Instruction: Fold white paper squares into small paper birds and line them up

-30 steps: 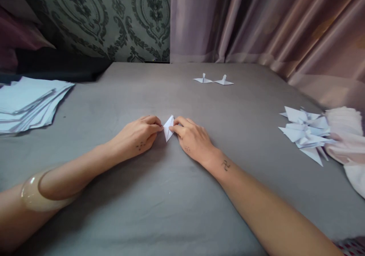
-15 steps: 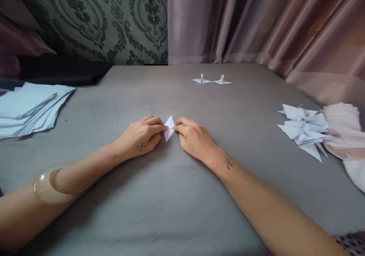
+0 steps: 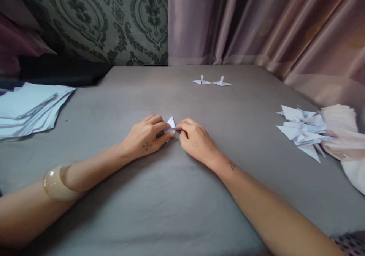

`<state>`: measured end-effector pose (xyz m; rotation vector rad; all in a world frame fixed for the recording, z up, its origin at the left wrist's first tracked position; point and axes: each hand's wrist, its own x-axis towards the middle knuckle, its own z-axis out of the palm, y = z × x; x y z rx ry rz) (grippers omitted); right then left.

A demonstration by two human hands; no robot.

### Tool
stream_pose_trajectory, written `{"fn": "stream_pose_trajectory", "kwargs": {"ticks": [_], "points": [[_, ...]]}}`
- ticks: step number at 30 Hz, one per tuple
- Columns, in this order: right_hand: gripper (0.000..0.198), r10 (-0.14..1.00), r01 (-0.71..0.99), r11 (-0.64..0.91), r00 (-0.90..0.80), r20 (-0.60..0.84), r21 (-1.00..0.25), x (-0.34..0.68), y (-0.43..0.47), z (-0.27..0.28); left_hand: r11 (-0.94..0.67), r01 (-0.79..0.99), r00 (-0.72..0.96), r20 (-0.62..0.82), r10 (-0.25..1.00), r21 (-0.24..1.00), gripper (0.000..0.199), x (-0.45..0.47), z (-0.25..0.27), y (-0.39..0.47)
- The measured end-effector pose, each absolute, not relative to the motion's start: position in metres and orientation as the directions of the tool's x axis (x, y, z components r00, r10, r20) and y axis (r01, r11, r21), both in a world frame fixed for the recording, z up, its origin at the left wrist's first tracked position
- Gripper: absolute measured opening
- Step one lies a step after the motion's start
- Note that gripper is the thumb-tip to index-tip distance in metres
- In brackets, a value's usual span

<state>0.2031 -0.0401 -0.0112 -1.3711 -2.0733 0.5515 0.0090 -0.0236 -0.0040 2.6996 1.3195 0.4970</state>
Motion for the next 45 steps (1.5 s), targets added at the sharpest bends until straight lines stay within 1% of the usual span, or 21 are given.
{"fn": "stream_pose_trajectory", "kwargs": {"ticks": [2,4,8,11,13,14,15,17,18,19,20,22,24,26,28,30,35,37,40,42,45], "points": [[0.033,0.927,0.627,0.373,-0.284,0.245,-0.684,0.202,-0.039,-0.012,-0.584,0.767,0.536,0.234,0.811,0.265,0.029,0.011,-0.004,-0.022],[0.033,0.927,0.607,0.372,-0.28,0.249,-0.702,0.199,-0.039,-0.012,-0.555,0.785,0.51,0.22,0.832,0.276,0.027,0.014,-0.003,-0.02],[0.035,0.924,0.612,0.381,-0.285,0.257,-0.693,0.195,-0.039,-0.01,-0.539,0.817,0.501,0.211,0.84,0.207,0.028,0.021,-0.002,-0.015],[0.033,0.942,0.633,0.334,-0.205,0.265,-0.698,0.193,-0.039,-0.008,-0.549,0.813,0.512,0.207,0.833,0.197,0.031,0.024,0.001,-0.013],[0.031,0.951,0.635,0.296,-0.128,0.28,-0.714,0.194,-0.038,-0.008,-0.512,0.803,0.46,0.229,0.858,0.306,0.031,0.023,0.003,-0.014],[0.03,0.954,0.626,0.278,-0.089,0.287,-0.729,0.194,-0.038,-0.008,-0.469,0.781,0.403,0.24,0.883,0.413,0.031,0.022,0.003,-0.014],[0.028,0.956,0.608,0.259,-0.048,0.291,-0.751,0.194,-0.037,-0.007,-0.415,0.725,0.339,0.239,0.91,0.55,0.03,0.022,0.004,-0.014],[0.027,0.962,0.532,0.208,0.041,0.27,-0.821,0.194,-0.036,-0.006,-0.275,0.485,0.233,0.18,0.956,0.83,0.028,0.021,0.004,-0.014],[0.027,0.969,0.47,0.175,0.071,0.235,-0.865,0.194,-0.036,-0.005,-0.195,0.327,0.211,0.129,0.969,0.925,0.028,0.021,0.003,-0.013],[0.027,0.98,0.396,0.136,0.083,0.183,-0.908,0.194,-0.035,-0.004,-0.114,0.175,0.209,0.076,0.975,0.978,0.027,0.022,0.002,-0.013],[0.029,0.99,0.315,0.094,0.074,0.123,-0.945,0.193,-0.036,-0.002,-0.039,0.049,0.217,0.027,0.976,0.998,0.026,0.022,0.001,-0.013],[0.032,1.0,0.171,0.015,0.018,0.019,-0.985,0.191,-0.036,0.001,0.086,-0.118,0.244,-0.055,0.968,0.989,0.024,0.024,0.0,-0.014],[0.033,1.0,0.085,-0.021,-0.017,-0.022,-0.996,0.19,-0.038,0.003,0.189,-0.214,0.288,-0.123,0.95,0.958,0.025,0.026,0.0,-0.016],[0.031,1.0,0.052,-0.025,-0.005,-0.025,-0.998,0.189,-0.039,0.003,0.27,-0.254,0.352,-0.171,0.92,0.929,0.027,0.027,0.001,-0.018],[0.029,0.999,0.051,-0.044,0.015,-0.043,-0.998,0.189,-0.039,0.003,0.32,-0.243,0.409,-0.202,0.89,0.916,0.033,0.027,0.003,-0.019],[0.03,0.997,0.059,-0.074,0.02,-0.073,-0.995,0.19,-0.039,0.002,0.317,-0.18,0.434,-0.214,0.875,0.931,0.038,0.025,0.005,-0.019],[0.027,0.995,0.108,-0.099,-0.003,-0.1,-0.989,0.195,-0.036,-0.001,0.16,0.179,0.297,-0.208,0.932,0.971,0.029,0.02,0.005,-0.017],[0.028,0.995,0.152,-0.088,-0.023,-0.093,-0.984,0.198,-0.035,-0.005,0.042,0.342,0.267,-0.14,0.953,0.939,0.028,0.018,0.003,-0.017],[0.022,0.999,0.284,-0.016,-0.042,-0.029,-0.959,0.2,-0.033,-0.011,-0.153,0.524,0.265,0.01,0.964,0.838,0.027,0.016,0.0,-0.017],[0.013,0.998,0.398,0.053,-0.056,0.034,-0.916,0.2,-0.034,-0.013,-0.212,0.588,0.278,0.051,0.959,0.78,0.025,0.015,0.0,-0.017],[0.008,0.991,0.541,0.13,-0.091,0.096,-0.831,0.197,-0.035,-0.012,-0.245,0.647,0.304,0.051,0.951,0.722,0.023,0.015,0.001,-0.017]]}}
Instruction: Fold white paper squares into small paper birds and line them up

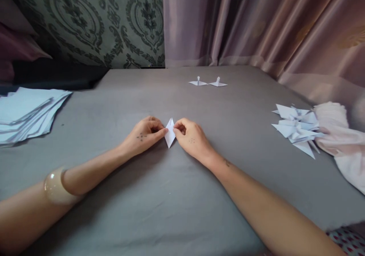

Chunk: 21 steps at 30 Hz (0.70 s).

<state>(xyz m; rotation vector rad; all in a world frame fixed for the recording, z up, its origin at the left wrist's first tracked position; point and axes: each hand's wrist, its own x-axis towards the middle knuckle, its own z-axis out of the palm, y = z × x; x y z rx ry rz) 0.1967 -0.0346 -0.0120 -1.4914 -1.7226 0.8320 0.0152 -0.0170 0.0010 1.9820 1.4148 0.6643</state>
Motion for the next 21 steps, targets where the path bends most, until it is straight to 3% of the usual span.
{"fn": "stream_pose_trajectory", "kwargs": {"ticks": [7,13,21], "points": [[0.015,0.962,0.711,0.273,-0.182,0.204,-0.648,0.195,-0.037,-0.009,-0.406,0.655,0.391,0.174,0.904,0.637,0.009,0.012,-0.004,-0.016],[0.032,0.946,0.726,0.313,-0.294,0.135,-0.613,0.209,-0.04,-0.003,-0.487,0.614,0.501,0.17,0.848,0.621,0.027,0.009,-0.002,-0.022],[0.013,0.959,0.709,0.268,-0.263,0.109,-0.653,0.213,-0.036,-0.001,-0.425,0.571,0.454,0.161,0.876,0.702,0.013,0.008,-0.006,-0.016]]}}
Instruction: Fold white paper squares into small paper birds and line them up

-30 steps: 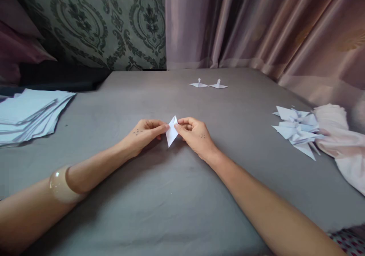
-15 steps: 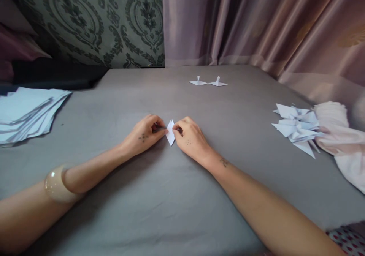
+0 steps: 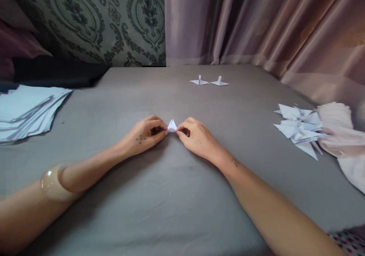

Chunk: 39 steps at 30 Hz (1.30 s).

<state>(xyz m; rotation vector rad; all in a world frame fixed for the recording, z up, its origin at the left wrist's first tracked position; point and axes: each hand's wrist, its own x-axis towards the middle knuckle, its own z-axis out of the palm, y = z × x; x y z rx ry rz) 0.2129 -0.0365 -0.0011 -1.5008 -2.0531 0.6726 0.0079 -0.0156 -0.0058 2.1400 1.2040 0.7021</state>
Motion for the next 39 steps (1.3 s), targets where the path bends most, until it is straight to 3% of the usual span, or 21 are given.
{"fn": "stream_pose_trajectory", "kwargs": {"ticks": [10,30,35,39], "points": [[0.015,0.977,0.744,0.213,-0.185,0.11,-0.633,0.206,-0.032,-0.003,-0.282,0.615,0.374,0.043,0.926,0.736,0.016,0.012,0.001,-0.012],[0.015,0.976,0.823,0.205,-0.134,0.169,-0.53,0.2,-0.031,-0.009,-0.25,0.642,0.338,0.025,0.941,0.725,0.015,0.013,0.001,-0.008],[0.006,0.965,0.81,0.253,-0.173,0.197,-0.529,0.2,-0.032,-0.01,-0.388,0.634,0.398,0.148,0.905,0.669,0.007,0.011,-0.008,-0.008],[0.015,0.944,0.801,0.328,-0.266,0.193,-0.501,0.2,-0.038,-0.009,-0.636,0.62,0.608,0.231,0.76,0.459,0.023,0.009,-0.007,-0.013]]}}
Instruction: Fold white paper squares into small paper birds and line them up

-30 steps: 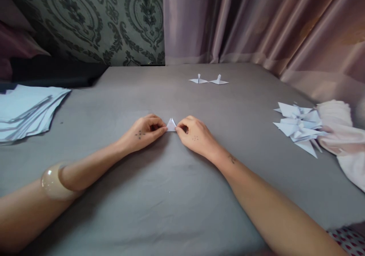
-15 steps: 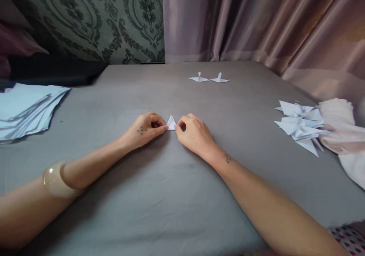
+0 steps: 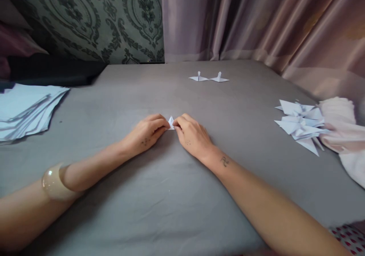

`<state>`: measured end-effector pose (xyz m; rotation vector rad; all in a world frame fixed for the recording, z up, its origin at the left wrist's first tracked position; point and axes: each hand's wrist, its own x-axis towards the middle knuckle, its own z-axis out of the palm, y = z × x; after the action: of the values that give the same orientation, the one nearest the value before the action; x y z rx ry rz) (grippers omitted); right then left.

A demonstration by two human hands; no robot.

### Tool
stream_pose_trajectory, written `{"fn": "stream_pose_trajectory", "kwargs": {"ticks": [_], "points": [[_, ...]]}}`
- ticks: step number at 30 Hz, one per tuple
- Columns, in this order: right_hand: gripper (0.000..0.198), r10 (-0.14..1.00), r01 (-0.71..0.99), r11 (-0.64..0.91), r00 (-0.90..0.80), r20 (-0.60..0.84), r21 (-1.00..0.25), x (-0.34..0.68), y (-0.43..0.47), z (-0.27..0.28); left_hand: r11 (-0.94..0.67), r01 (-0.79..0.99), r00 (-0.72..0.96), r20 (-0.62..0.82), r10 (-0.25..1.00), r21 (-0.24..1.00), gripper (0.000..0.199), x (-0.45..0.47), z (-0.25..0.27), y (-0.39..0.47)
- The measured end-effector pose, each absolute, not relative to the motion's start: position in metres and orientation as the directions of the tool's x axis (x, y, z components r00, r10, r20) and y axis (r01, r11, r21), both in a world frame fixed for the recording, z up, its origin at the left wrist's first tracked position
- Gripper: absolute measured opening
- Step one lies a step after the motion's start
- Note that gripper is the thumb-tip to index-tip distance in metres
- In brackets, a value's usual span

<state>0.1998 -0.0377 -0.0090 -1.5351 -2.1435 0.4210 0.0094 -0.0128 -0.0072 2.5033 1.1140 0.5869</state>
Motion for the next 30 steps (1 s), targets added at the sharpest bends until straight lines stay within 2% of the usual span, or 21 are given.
{"fn": "stream_pose_trajectory", "kwargs": {"ticks": [3,5,8,11,14,16,19,22,25,30], "points": [[0.024,0.93,0.831,0.367,-0.32,0.181,-0.417,0.199,-0.044,-0.006,-0.758,0.618,0.752,0.126,0.648,0.208,0.032,0.008,0.001,-0.02],[0.026,0.923,0.838,0.383,-0.337,0.183,-0.389,0.199,-0.046,-0.005,-0.791,0.607,0.789,0.054,0.612,0.085,0.033,0.008,0.006,-0.024],[0.023,0.922,0.806,0.386,-0.323,0.213,-0.448,0.199,-0.044,-0.006,-0.781,0.624,0.779,0.049,0.625,0.038,0.035,0.008,0.005,-0.028],[0.012,0.943,0.763,0.329,-0.231,0.241,-0.556,0.201,-0.039,-0.009,-0.733,0.646,0.714,0.172,0.679,0.21,0.034,0.006,-0.003,-0.027],[0.015,0.959,0.733,0.278,-0.168,0.231,-0.621,0.201,-0.036,-0.011,-0.636,0.632,0.57,0.291,0.768,0.442,0.03,0.005,-0.008,-0.023],[0.02,0.964,0.725,0.262,-0.165,0.209,-0.637,0.201,-0.036,-0.011,-0.554,0.636,0.464,0.308,0.83,0.537,0.027,0.005,-0.007,-0.021],[0.023,0.966,0.718,0.257,-0.171,0.194,-0.647,0.201,-0.037,-0.011,-0.427,0.628,0.357,0.247,0.901,0.65,0.024,0.006,-0.002,-0.02],[0.019,0.947,0.696,0.32,-0.217,0.237,-0.643,0.202,-0.039,-0.01,-0.355,0.593,0.336,0.179,0.925,0.722,0.02,0.007,0.001,-0.02],[0.019,0.925,0.694,0.38,-0.267,0.272,-0.611,0.203,-0.043,-0.009,-0.341,0.583,0.339,0.161,0.927,0.737,0.02,0.007,0.002,-0.02],[0.025,0.922,0.755,0.387,-0.321,0.217,-0.529,0.205,-0.052,-0.002,-0.326,0.572,0.353,0.133,0.926,0.752,0.019,0.007,0.003,-0.02]]}}
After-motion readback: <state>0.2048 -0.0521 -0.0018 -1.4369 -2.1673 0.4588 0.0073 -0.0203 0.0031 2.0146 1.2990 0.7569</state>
